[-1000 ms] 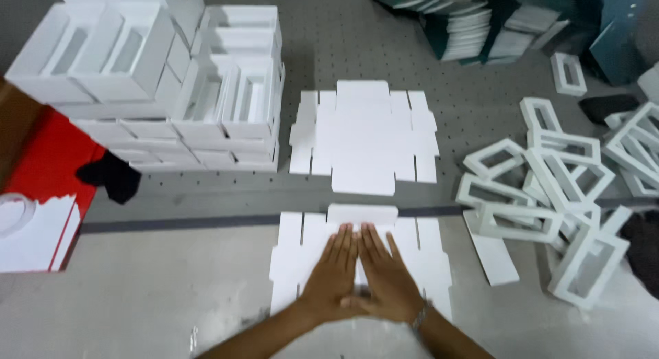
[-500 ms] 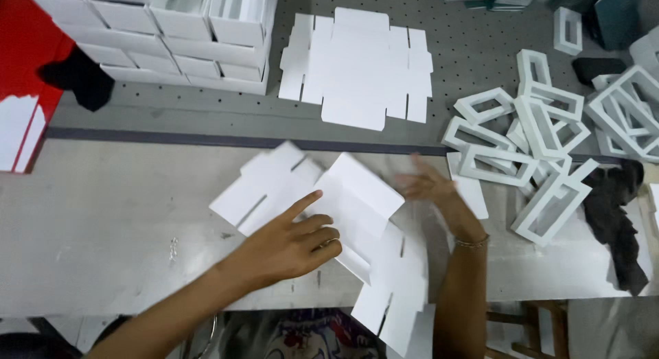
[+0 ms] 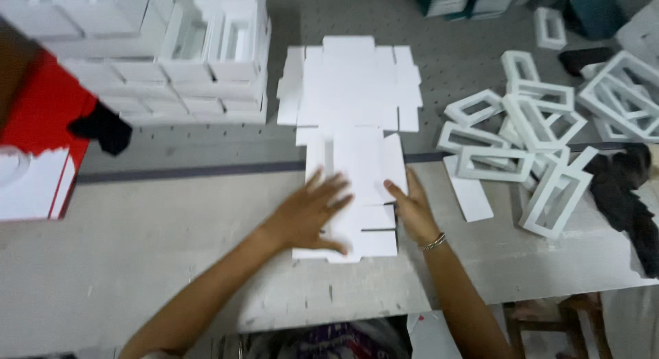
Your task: The person folds flat white cardboard pieces into small rectangular boxes by hand. They fold the side flaps, tuck the tabs into slots, and then place the finished boxes into a stack on the left side of the table.
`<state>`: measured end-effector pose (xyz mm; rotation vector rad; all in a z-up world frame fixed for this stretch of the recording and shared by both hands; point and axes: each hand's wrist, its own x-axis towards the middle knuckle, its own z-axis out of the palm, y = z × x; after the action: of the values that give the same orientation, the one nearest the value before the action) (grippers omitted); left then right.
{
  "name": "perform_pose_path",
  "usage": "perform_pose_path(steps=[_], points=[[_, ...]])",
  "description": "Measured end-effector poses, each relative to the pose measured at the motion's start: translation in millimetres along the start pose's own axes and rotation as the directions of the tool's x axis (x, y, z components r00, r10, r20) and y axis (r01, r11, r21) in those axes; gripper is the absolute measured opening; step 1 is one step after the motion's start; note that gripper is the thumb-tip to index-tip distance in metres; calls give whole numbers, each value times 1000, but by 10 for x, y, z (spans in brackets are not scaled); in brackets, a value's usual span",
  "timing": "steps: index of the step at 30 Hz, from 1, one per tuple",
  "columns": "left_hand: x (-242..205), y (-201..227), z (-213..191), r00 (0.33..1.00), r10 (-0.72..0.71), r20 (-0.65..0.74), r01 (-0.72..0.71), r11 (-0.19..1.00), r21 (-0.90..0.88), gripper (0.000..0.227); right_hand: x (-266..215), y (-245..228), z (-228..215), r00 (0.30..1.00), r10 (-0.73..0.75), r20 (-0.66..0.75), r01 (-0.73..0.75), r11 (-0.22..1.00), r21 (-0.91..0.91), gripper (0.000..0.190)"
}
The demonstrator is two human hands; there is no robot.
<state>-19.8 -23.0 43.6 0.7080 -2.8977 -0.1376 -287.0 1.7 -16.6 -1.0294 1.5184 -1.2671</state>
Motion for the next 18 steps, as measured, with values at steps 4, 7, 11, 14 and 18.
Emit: perform_pose_path(steps=[4,7,11,14,18], points=[[62,17,27,974,5,227,18,995,-99,122,117,98,24,983,180,45,-184,922,339,51],[48,9,-98,941,-69,331,109,988,-105,123,119,113,1,970,238,48,-236,877,419,52],[-195,-94,18,888,-142,438,174,984,-35,135,35,-152,74,958,282,-61,-236,889,392,54],[-517,-133,425,962,103,-253,36,870,492,176,3,-170,79,958,285,-27,-245,866,435,56],[-577,-8,606,987,6,-162,83,840,536,149,7,-182,73,946,325,5,-300,867,399,57]])
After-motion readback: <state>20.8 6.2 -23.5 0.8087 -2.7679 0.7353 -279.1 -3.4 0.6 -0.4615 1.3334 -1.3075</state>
